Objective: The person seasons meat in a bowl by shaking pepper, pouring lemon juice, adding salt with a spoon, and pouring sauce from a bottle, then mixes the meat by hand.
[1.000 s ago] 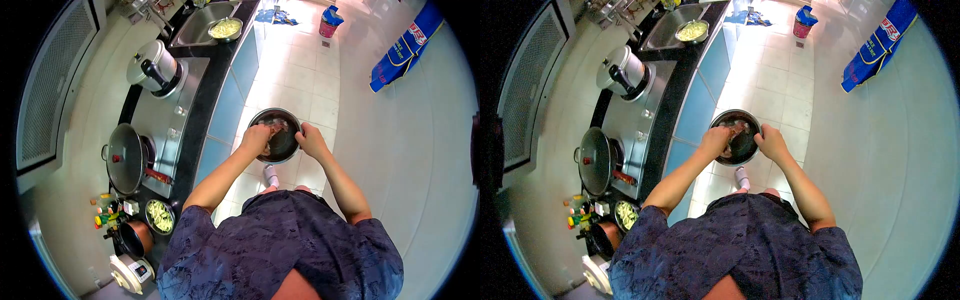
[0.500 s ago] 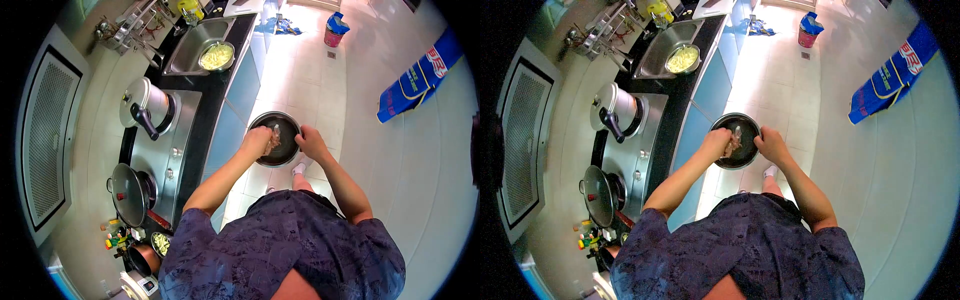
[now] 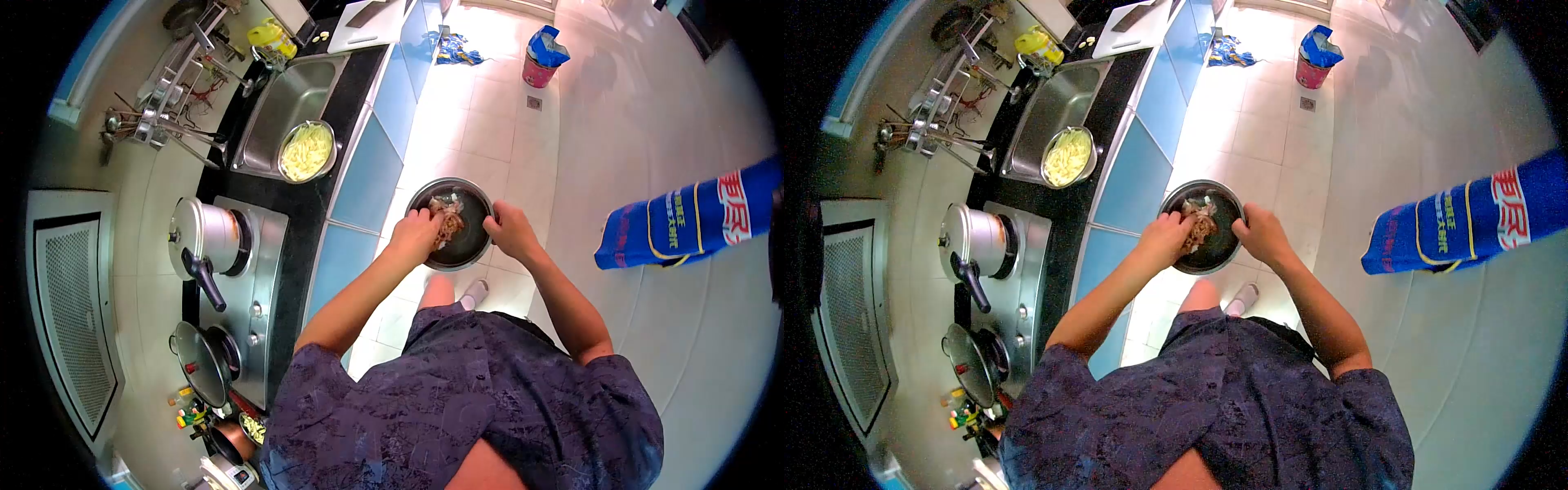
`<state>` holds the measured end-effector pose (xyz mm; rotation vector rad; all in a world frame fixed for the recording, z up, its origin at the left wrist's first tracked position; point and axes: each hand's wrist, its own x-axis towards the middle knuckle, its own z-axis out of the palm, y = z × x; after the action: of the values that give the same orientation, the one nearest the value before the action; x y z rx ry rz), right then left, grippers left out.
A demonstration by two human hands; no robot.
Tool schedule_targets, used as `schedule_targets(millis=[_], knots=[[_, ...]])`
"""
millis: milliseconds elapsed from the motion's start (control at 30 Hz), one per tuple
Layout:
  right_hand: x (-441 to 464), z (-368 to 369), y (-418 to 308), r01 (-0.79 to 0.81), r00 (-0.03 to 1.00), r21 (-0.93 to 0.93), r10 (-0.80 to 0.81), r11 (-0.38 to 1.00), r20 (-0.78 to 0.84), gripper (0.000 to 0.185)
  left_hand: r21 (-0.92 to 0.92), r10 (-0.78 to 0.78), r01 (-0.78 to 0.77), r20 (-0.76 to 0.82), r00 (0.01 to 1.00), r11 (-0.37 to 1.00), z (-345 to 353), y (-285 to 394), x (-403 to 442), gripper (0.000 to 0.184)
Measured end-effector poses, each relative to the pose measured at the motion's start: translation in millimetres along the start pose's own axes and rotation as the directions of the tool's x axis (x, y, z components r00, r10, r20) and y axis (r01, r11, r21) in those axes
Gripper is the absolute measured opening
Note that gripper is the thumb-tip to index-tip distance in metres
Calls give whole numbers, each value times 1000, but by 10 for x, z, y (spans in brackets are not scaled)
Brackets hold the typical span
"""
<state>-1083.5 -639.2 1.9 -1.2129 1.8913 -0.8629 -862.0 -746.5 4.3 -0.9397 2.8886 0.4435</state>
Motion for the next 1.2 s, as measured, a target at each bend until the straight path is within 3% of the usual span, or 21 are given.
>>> schedule_targets(millis=[67,100,200,233,267,300,367,400,467,500,567,667,733,800,833,900,933,1000,1033,1133,1200], knots=[[226,-51,41,19,1000,-34,-20,999,-10,24,-9,-160,164,176,971,986,22,-107,386,24],[348,-93,21,29,999,-50,-30,998,-20,24,-41,-172,181,162,972,983,2,-172,552,24],[705,-279,-75,-95,995,71,94,993,15,26,-81,119,-148,-287,951,986,-39,-296,851,25],[831,-287,-45,-26,999,21,26,999,-27,23,-42,131,-151,-312,941,988,-92,-297,948,26],[951,-273,-10,40,997,-32,-42,999,-63,21,-10,124,-133,-300,946,991,-134,-327,1067,26],[1139,-314,-25,118,987,-95,-128,988,-102,20,-27,49,-54,-163,985,998,-133,-437,1286,26],[1435,-389,-141,65,995,-52,-69,997,-69,20,-119,-98,108,83,992,987,-119,-689,1746,27],[1563,-404,-192,35,998,-25,-37,999,-54,21,-165,-77,81,31,997,983,-72,-798,1902,28],[1900,-499,-230,44,996,11,-43,999,-76,20,-314,140,-243,-317,938,918,186,-1041,2172,28],[1986,-511,-229,36,997,34,-34,999,-75,20,-351,173,-320,-390,904,880,205,-1108,2300,29],[2191,-596,-380,60,994,-45,-64,997,-94,19,-174,133,-209,-369,920,962,-9,-1195,2561,25],[2460,-606,-410,54,988,-34,-59,998,-141,24,-19,319,-349,-362,876,937,-197,-1291,2752,20],[2580,-676,-419,29,990,2,-28,1000,-138,27,76,388,-381,-240,890,922,-387,-1245,2883,13],[2645,-776,-571,-30,994,71,37,997,-101,27,92,269,-254,-244,932,963,-620,-1176,2985,13],[2658,-797,-615,-64,994,108,72,992,-79,27,91,324,-311,-234,917,946,-674,-1174,3017,12],[2832,-836,-529,24,992,20,-21,1000,-124,26,97,466,-456,-192,863,885,-740,-1180,3084,12],[2886,-868,-494,64,988,-28,-67,998,-138,26,165,448,-431,-77,891,887,-691,-1241,3165,12],[2885,-1042,-568,-12,996,40,15,999,-87,26,170,372,-352,-108,922,921,-705,-1322,3237,15],[2909,-1119,-632,-47,996,78,52,996,-67,26,147,425,-402,-182,887,904,-683,-1376,3244,19],[3100,-1132,-444,86,987,-6,-86,996,-135,27,84,440,-434,-266,858,897,-406,-1590,3395,24],[3134,-1194,-558,49,995,29,-46,998,-85,27,13,365,-376,-279,888,926,-200,-1712,3504,21]])
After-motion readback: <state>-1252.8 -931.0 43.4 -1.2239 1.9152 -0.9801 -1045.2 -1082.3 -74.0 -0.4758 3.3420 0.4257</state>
